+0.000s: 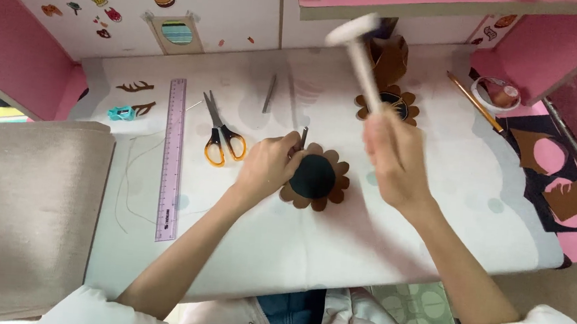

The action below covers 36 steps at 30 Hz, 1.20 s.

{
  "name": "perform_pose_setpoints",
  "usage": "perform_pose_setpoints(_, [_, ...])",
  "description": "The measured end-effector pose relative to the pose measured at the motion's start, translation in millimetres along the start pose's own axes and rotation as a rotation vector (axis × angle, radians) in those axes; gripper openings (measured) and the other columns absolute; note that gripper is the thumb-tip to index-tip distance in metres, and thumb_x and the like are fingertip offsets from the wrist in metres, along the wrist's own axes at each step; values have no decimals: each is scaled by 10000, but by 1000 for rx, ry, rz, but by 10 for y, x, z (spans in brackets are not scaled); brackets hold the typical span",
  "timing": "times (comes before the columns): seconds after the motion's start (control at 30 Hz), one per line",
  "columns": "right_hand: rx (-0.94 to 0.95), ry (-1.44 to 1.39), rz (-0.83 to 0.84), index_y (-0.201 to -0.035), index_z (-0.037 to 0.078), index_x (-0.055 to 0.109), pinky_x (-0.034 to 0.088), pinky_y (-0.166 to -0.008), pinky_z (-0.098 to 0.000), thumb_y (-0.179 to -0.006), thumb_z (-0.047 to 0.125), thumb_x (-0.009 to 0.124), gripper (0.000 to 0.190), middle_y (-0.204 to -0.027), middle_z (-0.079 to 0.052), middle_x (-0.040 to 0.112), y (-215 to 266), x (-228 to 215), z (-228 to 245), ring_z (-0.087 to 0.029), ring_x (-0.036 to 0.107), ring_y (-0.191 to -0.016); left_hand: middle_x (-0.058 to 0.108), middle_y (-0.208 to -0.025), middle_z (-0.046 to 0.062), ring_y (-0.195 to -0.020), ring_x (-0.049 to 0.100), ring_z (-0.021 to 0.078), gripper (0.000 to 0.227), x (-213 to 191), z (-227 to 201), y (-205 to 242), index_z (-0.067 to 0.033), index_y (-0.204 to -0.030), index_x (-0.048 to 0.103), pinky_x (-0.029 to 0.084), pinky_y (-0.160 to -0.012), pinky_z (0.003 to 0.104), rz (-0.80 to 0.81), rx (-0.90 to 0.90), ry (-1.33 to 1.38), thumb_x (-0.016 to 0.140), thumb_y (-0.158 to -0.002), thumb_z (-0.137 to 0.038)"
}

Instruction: Stitching together leather pieces to create a decorative flower using a needle and thread.

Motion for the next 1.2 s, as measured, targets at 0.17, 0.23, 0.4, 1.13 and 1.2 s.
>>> perform_pose_setpoints(0.17, [-18, 502, 228, -758, 134, 498, 465, -473, -410, -1092, 315, 384, 397, -514, -108, 520, 293, -4, -75, -299, 535, -491, 731, -742, 98, -715, 734, 367, 174, 2, 10, 2, -100, -948, 628, 596, -646, 483, 11, -12, -9, 670, -941, -268])
perform_pose_setpoints(0.23, [102, 732, 476, -879, 135, 568, 559, -545, -551, -1056, 311, 426, 288, -607, -201, 679, 397, -16, -73, -450, 705, -605, 732, -743, 103, -719, 735, 368, 178, 4, 19, -8, -96, -961, 639, 597, -649, 485, 13, -30, 3, 669, -933, -270])
perform_pose_setpoints(0.4, [-234, 747, 132, -838, 147, 610, 519, -540, -445, -1047, 241, 476, 265, -560, -104, 589, 517, -145, -555, -343, 656, -570, 729, -723, 90, -685, 734, 351, 149, -32, -27, 25, -99, -942, 652, 601, -640, 459, 1, 4, -13, 673, -941, -247])
perform_pose_setpoints(1.13, [-247, 1266, 814, -914, 177, 514, 580, -583, -401, -927, 92, 531, 87, -668, -51, 635, 409, -126, -338, -311, 736, -632, 716, -679, 92, -652, 730, 319, 169, -122, -83, 12, -88, -889, 655, 591, -618, 419, -5, -1, -14, 652, -955, -244])
perform_pose_setpoints(1.2, [268, 654, 327, -717, 35, 527, 409, -433, -384, -1112, 319, 419, 498, -431, -193, 509, 107, -634, -21, -261, 523, -409, 726, -700, 91, -664, 735, 318, 166, -85, -67, 12, -91, -911, 659, 590, -623, 430, 2, -2, -27, 653, -950, -252])
Point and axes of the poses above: each hand's wrist, its own y-axis away from the middle knuckle, its own x-axis out of the palm, z = x × y, the point moved 8 cm from there along -y, towards the middle knuckle
